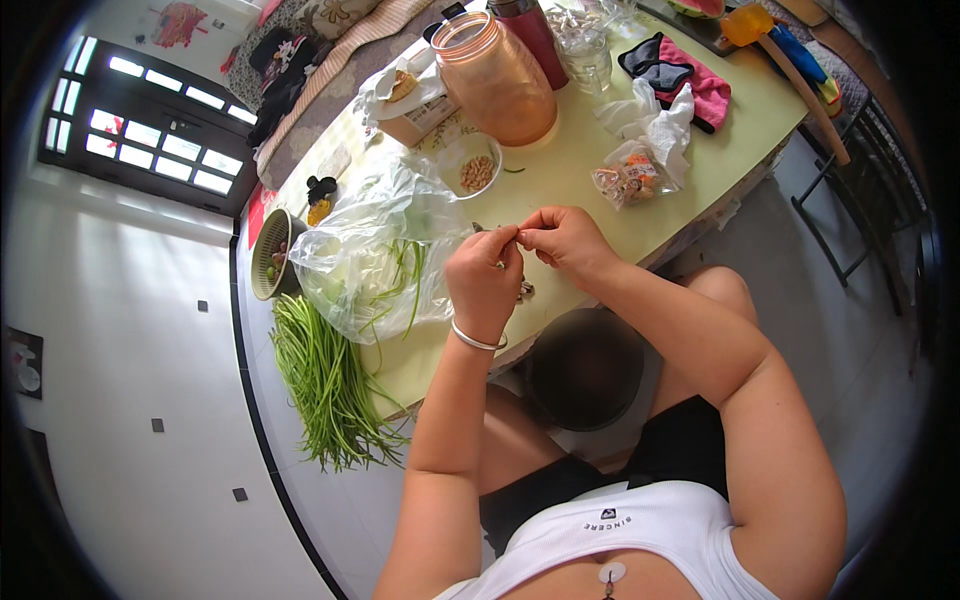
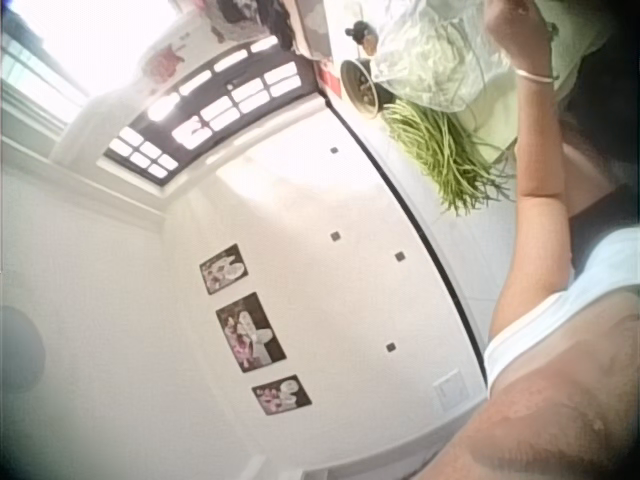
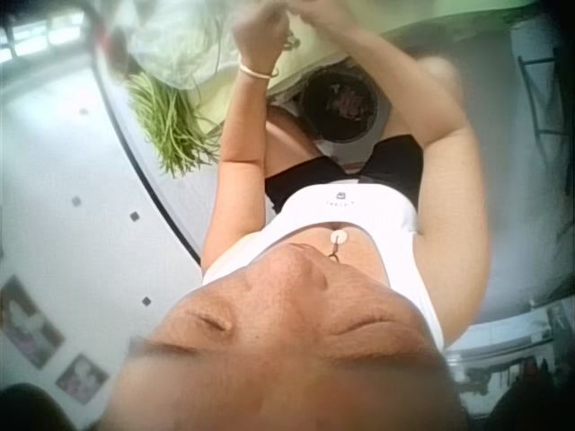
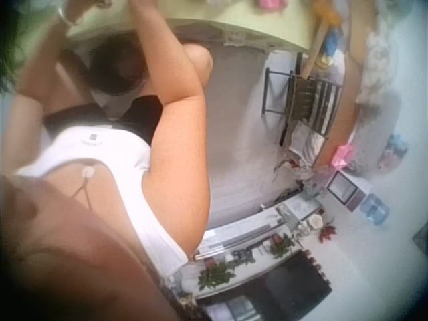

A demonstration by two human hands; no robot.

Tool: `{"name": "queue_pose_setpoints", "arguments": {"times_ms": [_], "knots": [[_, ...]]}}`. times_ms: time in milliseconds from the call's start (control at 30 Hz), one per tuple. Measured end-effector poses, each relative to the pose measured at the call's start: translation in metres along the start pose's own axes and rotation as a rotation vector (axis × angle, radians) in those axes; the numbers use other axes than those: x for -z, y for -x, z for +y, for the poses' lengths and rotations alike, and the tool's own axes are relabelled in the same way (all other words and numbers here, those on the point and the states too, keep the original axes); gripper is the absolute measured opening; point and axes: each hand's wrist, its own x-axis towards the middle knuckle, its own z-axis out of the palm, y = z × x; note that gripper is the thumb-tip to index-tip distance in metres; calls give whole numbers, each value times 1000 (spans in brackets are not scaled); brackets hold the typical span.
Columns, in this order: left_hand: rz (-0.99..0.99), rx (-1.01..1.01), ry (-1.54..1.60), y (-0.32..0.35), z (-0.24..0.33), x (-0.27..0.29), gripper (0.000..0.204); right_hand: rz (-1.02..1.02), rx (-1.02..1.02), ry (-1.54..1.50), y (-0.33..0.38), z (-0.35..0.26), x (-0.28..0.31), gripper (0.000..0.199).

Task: The person sits on the floor and peels sunflower seeds by hand, separating the kernels from the shells. The kernels are placed into a small bowl on the table, while the shells are discarded into a bowl on the floor.

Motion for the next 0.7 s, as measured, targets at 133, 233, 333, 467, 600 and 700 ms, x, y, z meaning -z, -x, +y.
{"name": "queue_pose_setpoints", "arguments": {"times_ms": [133,233,333,467,600,700], "knots": [[-18,-72,-192,2,6,2,8,73,23,64,7,-8,-7,11],[10,-71,-222,3,11,-1,6,120,28,69,10,-8,-11,12],[-7,-51,-198,2,10,-4,5,155,111,174,8,-1,-12,12],[8,-96,-207,5,4,-8,6,189,243,335,7,4,-16,11],[5,-74,-181,6,6,-5,6,158,244,366,5,0,-14,10],[19,-61,-150,7,6,-4,5,147,247,358,4,0,-15,9]]}}
